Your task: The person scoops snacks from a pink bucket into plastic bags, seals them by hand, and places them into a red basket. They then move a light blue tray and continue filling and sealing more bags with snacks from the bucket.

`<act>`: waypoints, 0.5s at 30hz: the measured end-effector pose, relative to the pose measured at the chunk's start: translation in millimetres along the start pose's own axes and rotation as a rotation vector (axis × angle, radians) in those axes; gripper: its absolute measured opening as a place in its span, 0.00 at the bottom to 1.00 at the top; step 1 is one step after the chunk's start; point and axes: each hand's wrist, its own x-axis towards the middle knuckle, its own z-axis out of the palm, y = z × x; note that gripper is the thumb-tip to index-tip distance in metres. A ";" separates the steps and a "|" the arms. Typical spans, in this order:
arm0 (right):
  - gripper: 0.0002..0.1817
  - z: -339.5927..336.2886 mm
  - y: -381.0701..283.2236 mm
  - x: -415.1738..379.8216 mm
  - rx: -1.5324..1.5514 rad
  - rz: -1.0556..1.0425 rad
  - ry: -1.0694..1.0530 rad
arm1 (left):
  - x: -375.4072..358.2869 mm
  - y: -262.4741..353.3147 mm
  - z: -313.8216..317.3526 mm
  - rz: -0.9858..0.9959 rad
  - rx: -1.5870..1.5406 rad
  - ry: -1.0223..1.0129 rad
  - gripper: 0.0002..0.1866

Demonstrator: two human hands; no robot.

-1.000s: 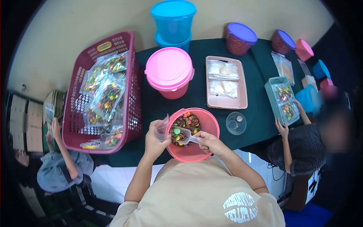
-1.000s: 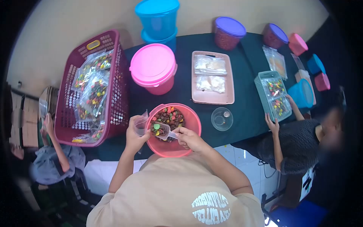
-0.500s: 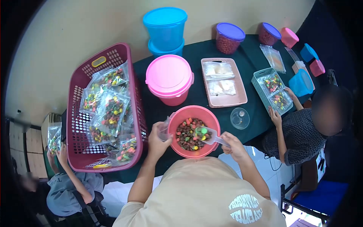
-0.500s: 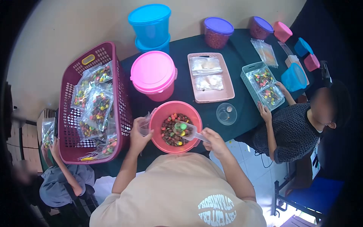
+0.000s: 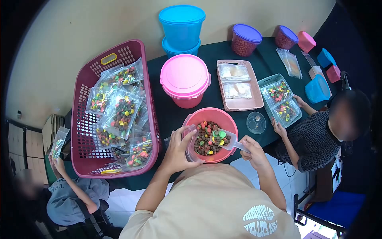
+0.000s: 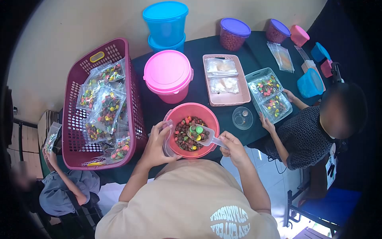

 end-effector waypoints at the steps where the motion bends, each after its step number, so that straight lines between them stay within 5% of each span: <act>1: 0.09 0.9 0.9 -0.6 0.041 -0.005 -0.022 | -0.9 0.9 0.4 -0.002 -0.062 -0.012 0.52; 15: 0.08 12.1 0.6 -15.2 0.142 -0.042 -0.113 | -5.0 9.7 8.0 0.063 0.103 -0.066 0.59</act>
